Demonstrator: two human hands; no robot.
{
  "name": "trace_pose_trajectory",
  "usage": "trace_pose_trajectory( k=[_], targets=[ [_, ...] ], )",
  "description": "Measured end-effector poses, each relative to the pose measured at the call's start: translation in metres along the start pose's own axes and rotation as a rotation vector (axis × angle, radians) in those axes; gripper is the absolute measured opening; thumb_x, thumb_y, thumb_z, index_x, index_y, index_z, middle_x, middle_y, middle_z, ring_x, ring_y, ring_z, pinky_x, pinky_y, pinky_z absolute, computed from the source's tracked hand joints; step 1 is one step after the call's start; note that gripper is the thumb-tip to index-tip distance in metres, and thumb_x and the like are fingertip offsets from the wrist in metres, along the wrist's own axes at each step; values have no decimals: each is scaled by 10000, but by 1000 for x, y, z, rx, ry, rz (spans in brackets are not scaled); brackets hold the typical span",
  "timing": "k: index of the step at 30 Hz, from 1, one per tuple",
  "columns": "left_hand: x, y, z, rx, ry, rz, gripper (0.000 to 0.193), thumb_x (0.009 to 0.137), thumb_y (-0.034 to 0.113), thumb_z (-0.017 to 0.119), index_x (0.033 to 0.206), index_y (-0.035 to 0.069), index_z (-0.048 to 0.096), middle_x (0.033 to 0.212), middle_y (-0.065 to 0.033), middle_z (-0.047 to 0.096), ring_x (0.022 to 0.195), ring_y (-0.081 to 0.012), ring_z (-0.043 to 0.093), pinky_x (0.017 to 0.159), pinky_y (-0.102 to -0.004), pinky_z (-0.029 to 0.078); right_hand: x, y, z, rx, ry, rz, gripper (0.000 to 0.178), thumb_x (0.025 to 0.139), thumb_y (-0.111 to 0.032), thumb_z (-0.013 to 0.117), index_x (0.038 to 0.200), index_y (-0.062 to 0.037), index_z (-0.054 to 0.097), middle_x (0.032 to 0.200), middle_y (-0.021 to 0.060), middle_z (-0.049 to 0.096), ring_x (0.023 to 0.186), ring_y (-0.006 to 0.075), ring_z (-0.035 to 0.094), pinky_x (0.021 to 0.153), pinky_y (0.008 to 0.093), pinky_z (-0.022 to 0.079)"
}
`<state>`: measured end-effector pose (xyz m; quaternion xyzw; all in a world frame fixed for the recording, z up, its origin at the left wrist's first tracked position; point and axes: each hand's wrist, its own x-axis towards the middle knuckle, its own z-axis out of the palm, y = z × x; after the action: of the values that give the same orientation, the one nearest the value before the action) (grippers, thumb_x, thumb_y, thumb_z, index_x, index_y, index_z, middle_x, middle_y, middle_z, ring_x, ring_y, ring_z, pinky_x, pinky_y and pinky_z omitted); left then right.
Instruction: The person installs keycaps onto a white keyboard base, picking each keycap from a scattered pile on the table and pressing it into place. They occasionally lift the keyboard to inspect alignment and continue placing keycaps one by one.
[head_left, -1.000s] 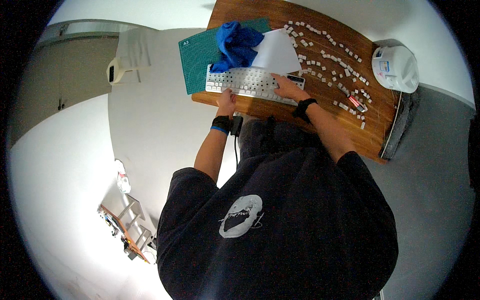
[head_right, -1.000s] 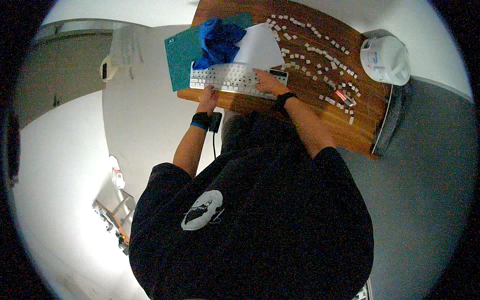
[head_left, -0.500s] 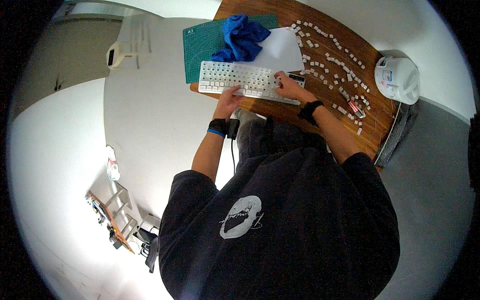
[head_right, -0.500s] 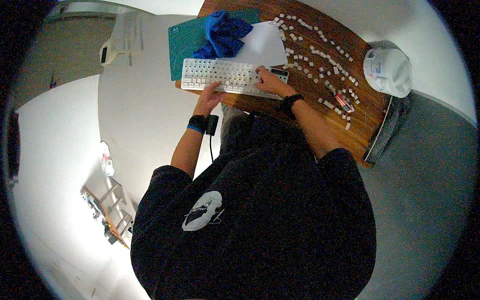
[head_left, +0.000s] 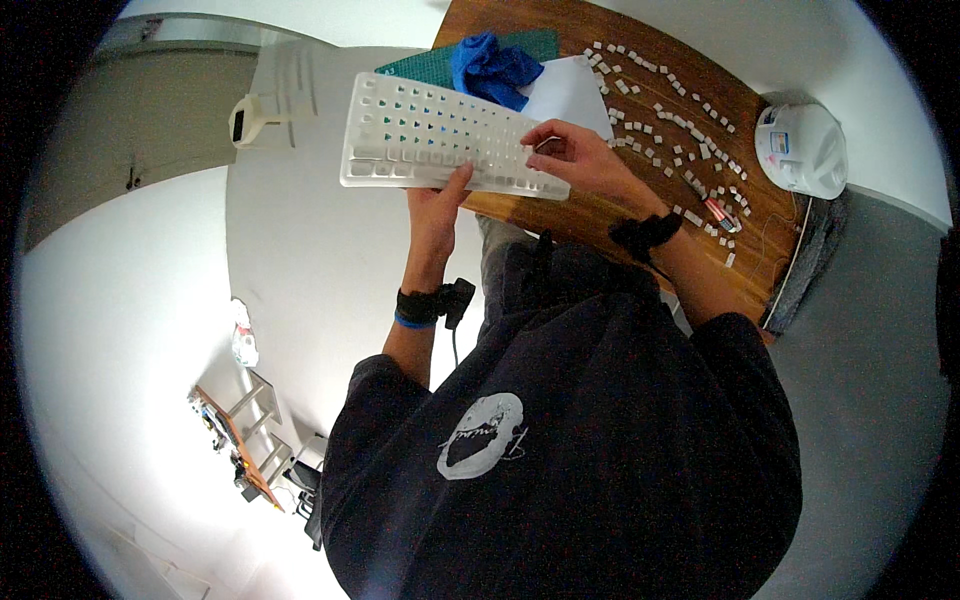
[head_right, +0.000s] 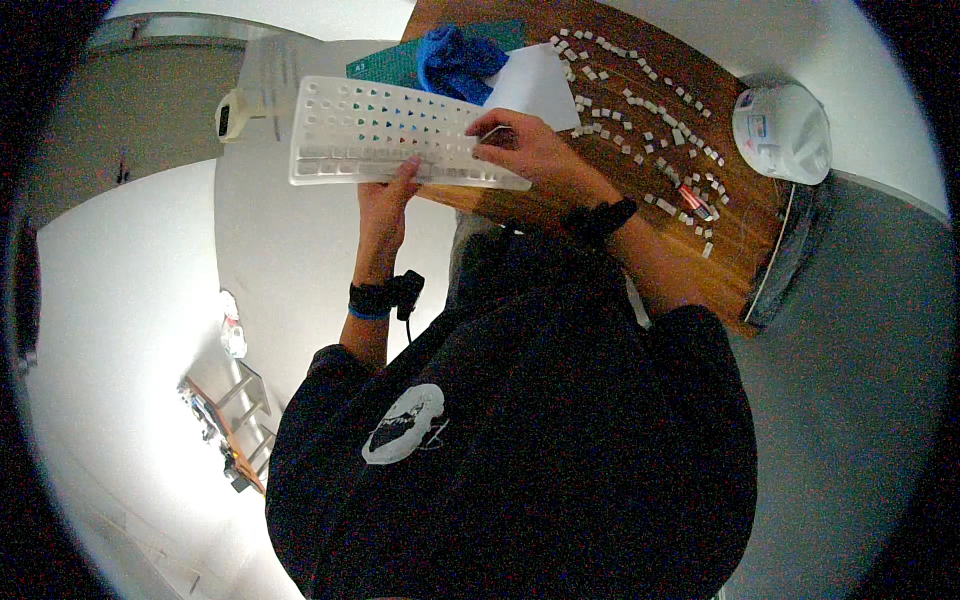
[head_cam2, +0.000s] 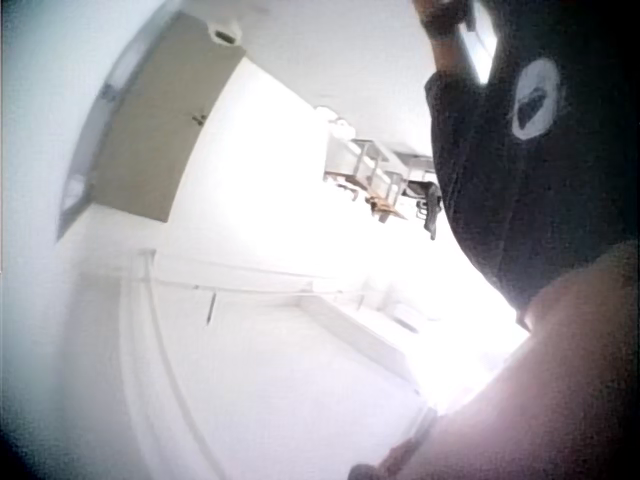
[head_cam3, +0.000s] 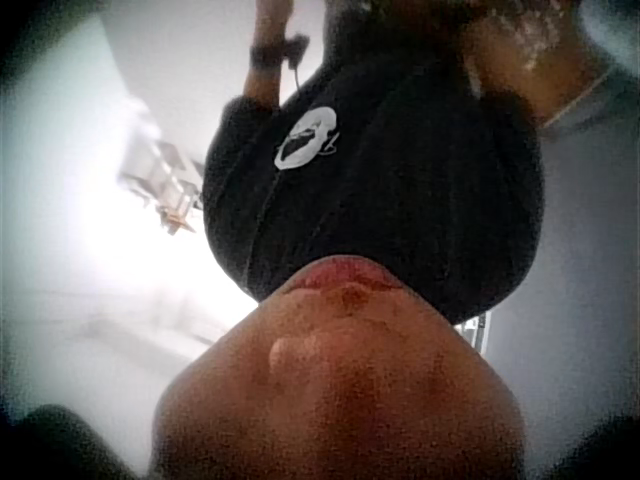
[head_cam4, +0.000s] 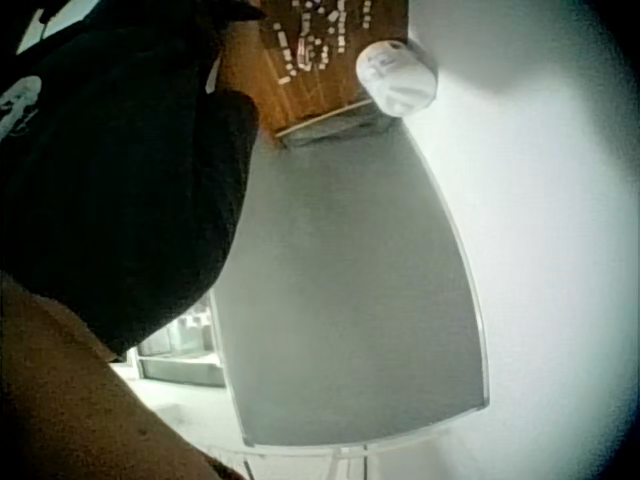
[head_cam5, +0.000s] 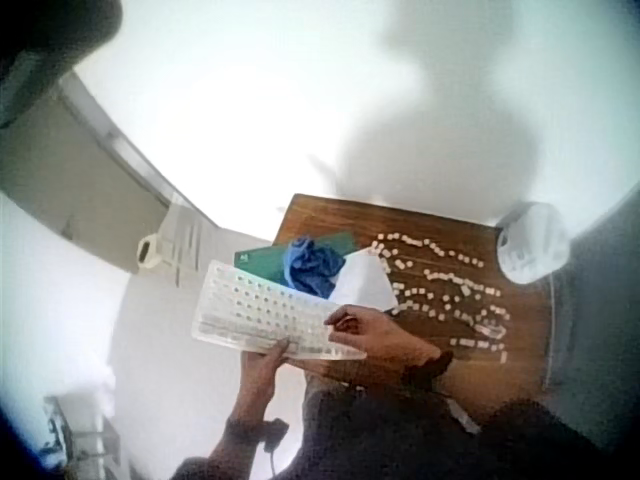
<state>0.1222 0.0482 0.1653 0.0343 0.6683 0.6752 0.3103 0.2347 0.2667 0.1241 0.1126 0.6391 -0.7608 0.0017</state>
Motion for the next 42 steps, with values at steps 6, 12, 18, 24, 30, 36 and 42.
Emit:
trace_pose_trajectory(
  k=[6,12,18,24,30,36,42],
  targets=[
    [-16,45,33,68,38,143,433,911,58,703,1297,-34,530,1208,-160,641,1074,-249,648,886,-372,573,-2,-40,16,-108,68,-189,244,926,-43,686,1165,-12,649,1154,64,648,1046,147,644,925,283,549],
    [-27,69,51,34,-4,190,440,920,70,698,1311,-25,522,1207,-163,640,1048,-239,665,836,-351,593,-5,-44,20,-222,172,-389,256,893,7,697,1148,-5,667,1109,83,660,1033,164,661,931,300,567],
    [-26,72,54,128,-17,243,451,921,90,703,1326,12,521,1210,-139,649,1035,-226,670,783,-336,595,-11,-49,21,-209,222,-361,243,894,-5,705,1134,-6,667,1106,81,661,1038,158,662,922,292,574],
    [-24,73,51,194,-20,274,481,917,113,718,1342,22,510,1213,-140,649,1042,-235,668,785,-328,592,-12,-53,22,-238,244,-434,232,889,-18,718,1115,-9,667,1104,81,658,1020,159,668,912,295,583],
    [-30,77,60,99,4,325,325,924,66,699,1209,-55,601,1134,-149,679,1005,-191,661,869,-314,555,-13,-65,22,-455,278,-604,246,848,-11,746,1088,-30,694,1100,83,660,983,181,685,863,296,592],
    [-30,80,58,144,-2,306,361,924,71,698,1245,-31,570,1169,-141,661,1024,-198,656,844,-318,565,-14,-72,27,-495,309,-691,263,823,-18,766,1077,-43,706,1081,82,673,955,188,692,820,294,590],
    [-21,70,55,-92,-40,209,454,939,78,666,1350,7,485,1275,-152,602,1119,-244,632,904,-383,563,-20,-83,32,-466,348,-669,287,816,-30,782,1088,-35,691,1046,82,693,926,176,699,821,287,586]
  ],
)
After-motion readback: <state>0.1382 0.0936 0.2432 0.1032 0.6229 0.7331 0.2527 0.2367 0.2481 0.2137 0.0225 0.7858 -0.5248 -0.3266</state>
